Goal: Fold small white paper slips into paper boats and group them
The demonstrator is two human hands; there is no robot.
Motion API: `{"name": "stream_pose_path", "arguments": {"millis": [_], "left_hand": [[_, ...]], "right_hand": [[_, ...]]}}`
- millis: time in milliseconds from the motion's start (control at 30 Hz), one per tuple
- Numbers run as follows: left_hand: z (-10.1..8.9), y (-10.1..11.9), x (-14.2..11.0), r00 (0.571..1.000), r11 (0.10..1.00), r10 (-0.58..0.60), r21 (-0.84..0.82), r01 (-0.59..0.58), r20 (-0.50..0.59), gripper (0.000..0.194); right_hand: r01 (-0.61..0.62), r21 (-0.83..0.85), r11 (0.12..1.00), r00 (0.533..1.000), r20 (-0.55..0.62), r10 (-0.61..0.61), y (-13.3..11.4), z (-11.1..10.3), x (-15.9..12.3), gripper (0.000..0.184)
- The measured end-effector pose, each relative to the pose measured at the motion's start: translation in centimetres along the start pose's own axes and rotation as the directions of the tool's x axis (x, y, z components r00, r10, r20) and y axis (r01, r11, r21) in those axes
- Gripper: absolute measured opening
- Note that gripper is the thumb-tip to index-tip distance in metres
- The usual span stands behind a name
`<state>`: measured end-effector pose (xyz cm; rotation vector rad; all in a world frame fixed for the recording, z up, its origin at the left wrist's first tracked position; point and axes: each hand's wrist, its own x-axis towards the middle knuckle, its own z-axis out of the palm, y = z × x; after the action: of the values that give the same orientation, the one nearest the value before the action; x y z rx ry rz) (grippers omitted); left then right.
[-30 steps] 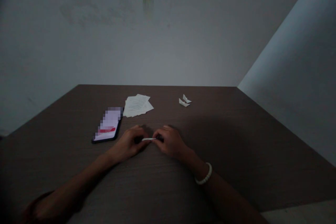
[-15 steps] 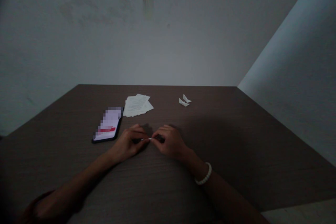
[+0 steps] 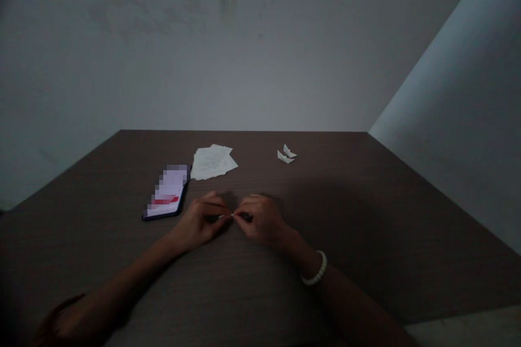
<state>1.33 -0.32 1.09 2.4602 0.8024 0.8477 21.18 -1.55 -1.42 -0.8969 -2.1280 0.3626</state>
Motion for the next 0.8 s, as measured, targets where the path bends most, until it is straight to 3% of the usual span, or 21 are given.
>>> {"name": "stream_pose_path", "arguments": {"millis": [367, 533, 800], "left_hand": [[-0.43, -0.27, -0.04, 0.994, 0.993, -0.088, -0.083, 0.082, -0.067, 0.022], [-0.32, 0.08, 0.12, 0.987, 0.978, -0.157, -0.143, 0.151, -0.033, 0.02], [0.11, -0.05, -0.08, 0.984, 0.976, -0.176, -0.131, 0.173, -0.014, 0.017]], "right_hand": [[-0.117, 0.046, 0.992, 0.99, -0.073, 0.12, -0.13, -0.03, 0.31, 0.005], [-0.115, 0.049, 0.992, 0.992, -0.049, 0.117, -0.04, -0.26, 0.21, 0.007], [-0.133, 0.058, 0.989, 0.991, 0.008, 0.133, 0.14, -0.62, 0.33, 0.008]]}}
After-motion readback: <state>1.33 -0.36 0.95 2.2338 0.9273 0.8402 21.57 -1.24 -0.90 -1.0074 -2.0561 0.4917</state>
